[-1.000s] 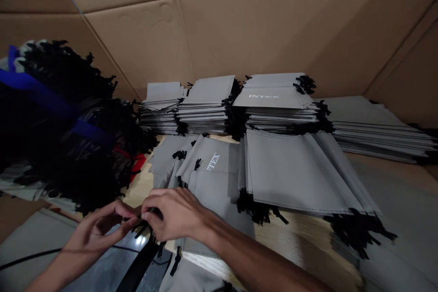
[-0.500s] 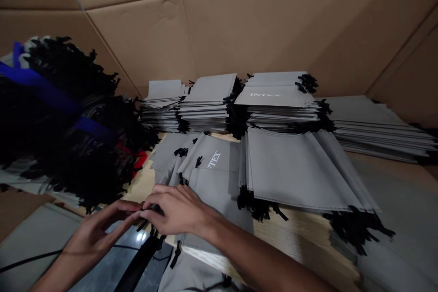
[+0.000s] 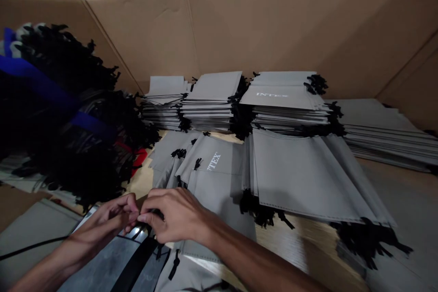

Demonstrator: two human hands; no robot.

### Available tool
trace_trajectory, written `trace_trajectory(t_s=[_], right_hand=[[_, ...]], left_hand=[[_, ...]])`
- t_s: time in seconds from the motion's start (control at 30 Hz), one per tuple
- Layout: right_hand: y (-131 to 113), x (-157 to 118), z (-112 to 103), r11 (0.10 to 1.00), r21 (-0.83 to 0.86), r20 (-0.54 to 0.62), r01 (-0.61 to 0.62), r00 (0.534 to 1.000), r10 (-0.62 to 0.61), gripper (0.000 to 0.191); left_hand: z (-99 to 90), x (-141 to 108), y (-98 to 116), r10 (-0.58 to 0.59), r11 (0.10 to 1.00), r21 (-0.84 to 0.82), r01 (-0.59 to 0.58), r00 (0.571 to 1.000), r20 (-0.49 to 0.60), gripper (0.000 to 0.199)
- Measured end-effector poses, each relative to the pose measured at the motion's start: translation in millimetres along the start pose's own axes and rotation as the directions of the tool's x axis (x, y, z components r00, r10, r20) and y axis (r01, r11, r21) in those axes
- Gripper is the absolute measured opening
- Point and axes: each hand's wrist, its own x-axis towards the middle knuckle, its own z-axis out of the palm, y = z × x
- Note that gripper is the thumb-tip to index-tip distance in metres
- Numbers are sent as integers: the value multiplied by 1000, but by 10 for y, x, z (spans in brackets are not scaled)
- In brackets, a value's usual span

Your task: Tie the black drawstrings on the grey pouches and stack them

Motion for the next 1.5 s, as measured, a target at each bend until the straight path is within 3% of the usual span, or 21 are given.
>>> trace_trajectory(t_s=[0.13,0.37,0.53,0.7,0.97,1.27,1.5], right_hand=[[34,8,57,999,48,-62,10,998,-7,8],[55,-2,46,999,42,-94,-2,996,6,8],[62,-16,-13,998,39,-96,-39,995,42,8],[53,-10,-28,998,48,-79,-43,996,47,10],[27,-8,-38,995,67,-48,-80,995,83,9],[-40,-3,-74,993,50,-54,-109,992,111,10],[46,4,-11,988,140,-103,-61,992,75,24]], left_hand=[[-59,69,-43,-20,997,-72,19,1000,-5,32],[-94,134,-37,18,999,-26,-18,1000,0,33],[-184,90,-38,36,993,107,-41,998,45,29],[-312,-30,-85,21,959,283,-23,1000,11,39],[-126,-140,-6,95,879,470,-78,995,-12,49],[-113,-124,12,85,831,552,-68,996,-5,47],[85,-190,29,157,807,587,-63,982,-110,47]])
